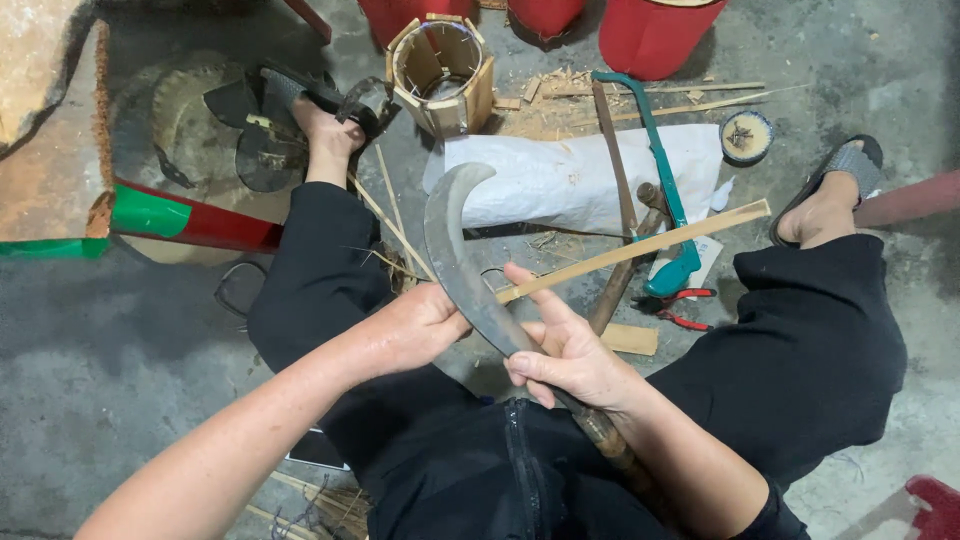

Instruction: The person is sitting on the floor using a curved sickle to shave and thin out bamboo strips for crafting.

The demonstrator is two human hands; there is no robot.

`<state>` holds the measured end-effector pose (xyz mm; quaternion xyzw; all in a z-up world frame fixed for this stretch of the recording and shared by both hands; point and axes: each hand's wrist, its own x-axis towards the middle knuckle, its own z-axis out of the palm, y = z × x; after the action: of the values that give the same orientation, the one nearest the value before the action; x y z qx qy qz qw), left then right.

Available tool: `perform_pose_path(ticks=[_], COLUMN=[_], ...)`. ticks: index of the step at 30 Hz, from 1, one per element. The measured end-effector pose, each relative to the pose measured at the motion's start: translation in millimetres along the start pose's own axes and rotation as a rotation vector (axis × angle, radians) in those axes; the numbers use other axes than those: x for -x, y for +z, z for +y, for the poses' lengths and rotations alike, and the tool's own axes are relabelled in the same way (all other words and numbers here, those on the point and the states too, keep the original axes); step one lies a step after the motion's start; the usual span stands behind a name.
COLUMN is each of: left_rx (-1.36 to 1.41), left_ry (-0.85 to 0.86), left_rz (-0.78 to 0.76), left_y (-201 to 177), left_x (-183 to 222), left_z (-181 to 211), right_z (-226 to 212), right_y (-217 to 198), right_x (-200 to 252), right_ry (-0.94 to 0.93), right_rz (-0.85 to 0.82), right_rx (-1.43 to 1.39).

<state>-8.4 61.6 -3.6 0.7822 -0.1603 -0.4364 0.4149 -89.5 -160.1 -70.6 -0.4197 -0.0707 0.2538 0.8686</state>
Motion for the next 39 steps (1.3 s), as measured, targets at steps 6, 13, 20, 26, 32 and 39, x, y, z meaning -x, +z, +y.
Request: perform_pose_path(ticks=[6, 13, 20, 26, 32, 39], left_rx=[-0.056, 0.044, 0.056, 0.291, 0.206, 0.249], left_ry=[-0.026, 0.005, -0.003, 0.006, 0.022, 0.003], left_rz=[0.01, 0.002, 0.008, -0.071, 0.005, -0.004], left_y=[-3.5, 1.3, 0.5, 1.7, 8.9, 4.1], left_x=[6.0, 4.2, 2.8, 10.8, 0.2, 11.8], left_z=[-2.8, -21.4, -23.5, -44.4, -39.1, -32.3], right_z=[1.5, 3.6, 5.3, 7.6, 13.0, 17.9], right_y=[-10.5, -19.5, -4.7, -35.2, -15.3, -24.6], right_x=[0.2, -2.1, -5.9, -3.1, -4.6, -2.8], right_ry=[-0.006, -0.08, -0.025, -0.093, -0.075, -0.065], right_rz=[0.016, 0.064, -0.009, 0.037, 0.025, 0.048], right_rx=[0.029, -0.064, -0.056, -0.087, -0.1, -0.155])
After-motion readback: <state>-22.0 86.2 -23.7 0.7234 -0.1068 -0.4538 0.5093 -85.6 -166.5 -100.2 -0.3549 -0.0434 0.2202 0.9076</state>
